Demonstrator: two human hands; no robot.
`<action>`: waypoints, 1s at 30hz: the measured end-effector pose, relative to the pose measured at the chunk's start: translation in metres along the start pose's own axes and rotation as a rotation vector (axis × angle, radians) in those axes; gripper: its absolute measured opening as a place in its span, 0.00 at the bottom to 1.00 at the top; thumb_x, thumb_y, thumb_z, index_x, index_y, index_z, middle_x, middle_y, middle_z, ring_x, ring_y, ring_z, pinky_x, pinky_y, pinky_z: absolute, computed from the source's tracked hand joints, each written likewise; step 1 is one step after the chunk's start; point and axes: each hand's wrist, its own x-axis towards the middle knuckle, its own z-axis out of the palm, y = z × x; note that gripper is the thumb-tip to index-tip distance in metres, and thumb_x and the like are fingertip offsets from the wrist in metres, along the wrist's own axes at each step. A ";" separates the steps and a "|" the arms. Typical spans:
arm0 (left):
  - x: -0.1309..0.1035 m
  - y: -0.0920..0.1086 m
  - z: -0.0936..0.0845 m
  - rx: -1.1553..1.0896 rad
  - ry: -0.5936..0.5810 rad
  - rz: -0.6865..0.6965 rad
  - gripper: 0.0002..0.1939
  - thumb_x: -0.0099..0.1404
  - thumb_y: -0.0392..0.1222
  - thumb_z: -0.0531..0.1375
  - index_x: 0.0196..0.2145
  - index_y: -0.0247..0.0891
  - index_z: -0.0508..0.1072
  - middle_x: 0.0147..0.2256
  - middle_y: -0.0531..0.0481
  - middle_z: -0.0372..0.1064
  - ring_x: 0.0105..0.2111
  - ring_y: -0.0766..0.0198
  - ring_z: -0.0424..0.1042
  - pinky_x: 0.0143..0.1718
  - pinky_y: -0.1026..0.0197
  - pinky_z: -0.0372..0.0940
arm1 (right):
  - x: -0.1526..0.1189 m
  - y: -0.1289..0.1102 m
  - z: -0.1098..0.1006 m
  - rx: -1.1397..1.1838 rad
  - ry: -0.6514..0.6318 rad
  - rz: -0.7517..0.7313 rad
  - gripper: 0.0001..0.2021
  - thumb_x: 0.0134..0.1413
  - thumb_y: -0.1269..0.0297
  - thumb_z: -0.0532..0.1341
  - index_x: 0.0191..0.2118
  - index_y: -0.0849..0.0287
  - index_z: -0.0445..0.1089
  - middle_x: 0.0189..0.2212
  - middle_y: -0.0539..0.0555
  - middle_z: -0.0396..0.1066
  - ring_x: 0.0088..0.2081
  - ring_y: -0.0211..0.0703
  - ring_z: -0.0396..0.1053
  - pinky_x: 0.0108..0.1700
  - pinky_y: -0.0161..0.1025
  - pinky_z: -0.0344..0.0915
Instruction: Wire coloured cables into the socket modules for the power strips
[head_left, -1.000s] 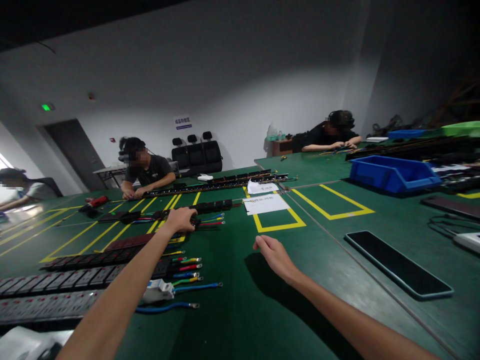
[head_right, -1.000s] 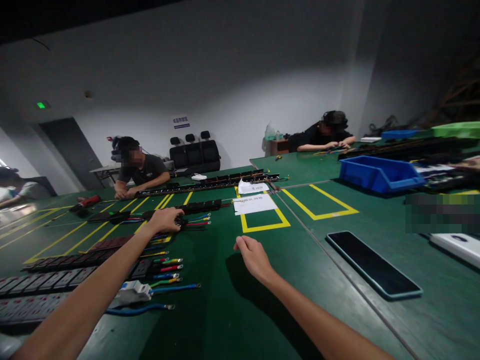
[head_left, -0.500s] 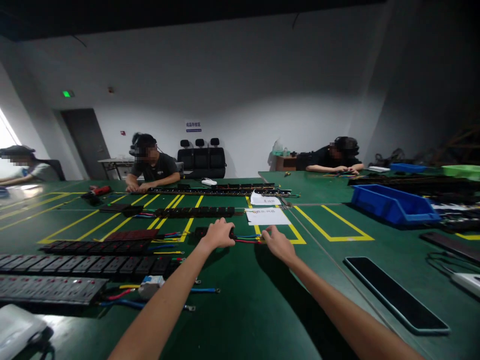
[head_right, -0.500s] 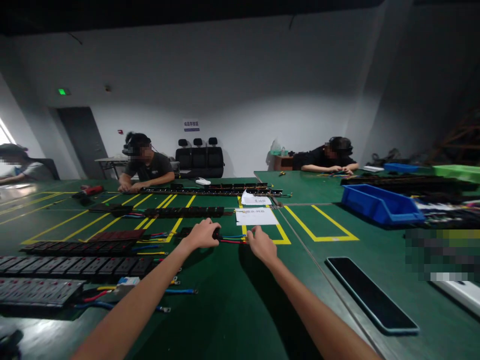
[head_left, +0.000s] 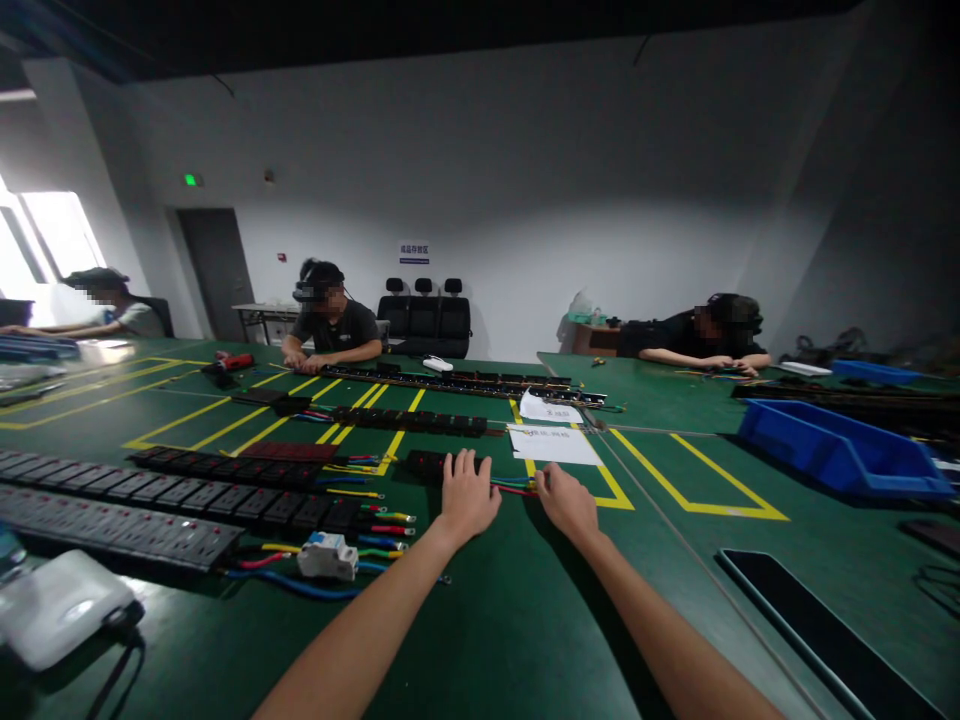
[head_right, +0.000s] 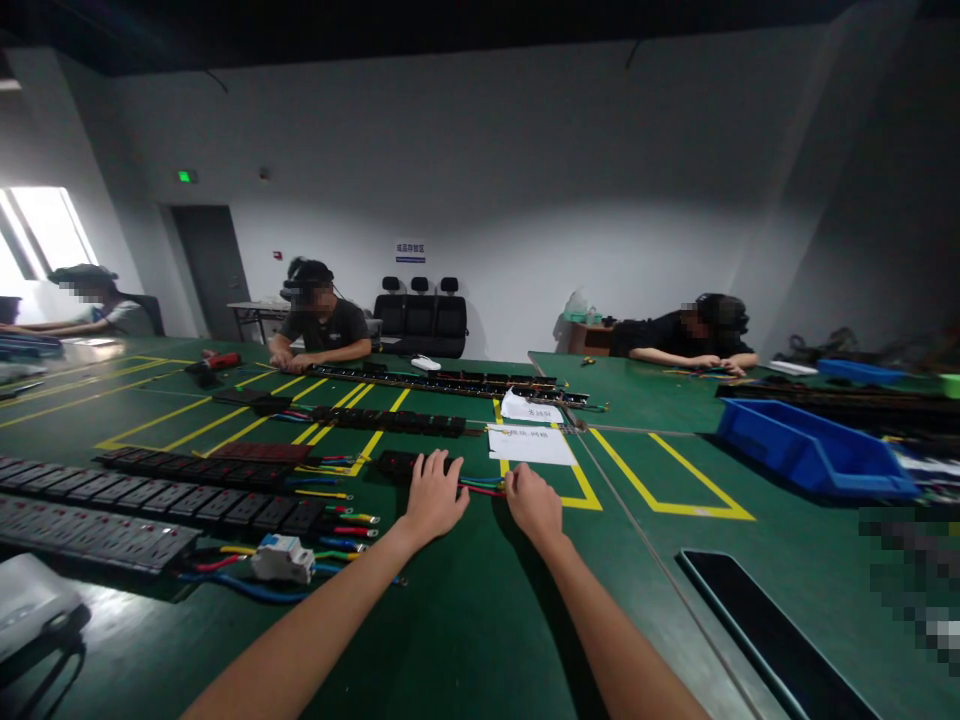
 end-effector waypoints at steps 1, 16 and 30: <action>-0.001 0.000 0.001 0.004 0.029 0.000 0.27 0.68 0.50 0.54 0.62 0.38 0.65 0.63 0.34 0.60 0.65 0.44 0.55 0.67 0.38 0.45 | 0.000 -0.001 0.000 0.004 0.012 -0.003 0.15 0.70 0.55 0.48 0.44 0.57 0.67 0.44 0.60 0.75 0.40 0.49 0.75 0.37 0.39 0.60; -0.003 0.004 -0.004 -0.116 0.091 0.218 0.12 0.66 0.36 0.56 0.44 0.40 0.77 0.58 0.42 0.67 0.64 0.51 0.59 0.67 0.40 0.47 | -0.002 -0.005 0.000 -0.027 0.095 -0.066 0.14 0.67 0.62 0.51 0.54 0.56 0.65 0.48 0.59 0.74 0.47 0.47 0.72 0.40 0.37 0.61; -0.002 0.004 -0.002 -0.147 0.020 0.245 0.12 0.66 0.35 0.56 0.43 0.38 0.78 0.47 0.44 0.77 0.63 0.51 0.60 0.66 0.44 0.50 | -0.001 -0.005 0.009 0.627 0.356 0.240 0.18 0.59 0.58 0.53 0.52 0.61 0.66 0.33 0.60 0.78 0.36 0.53 0.77 0.39 0.42 0.66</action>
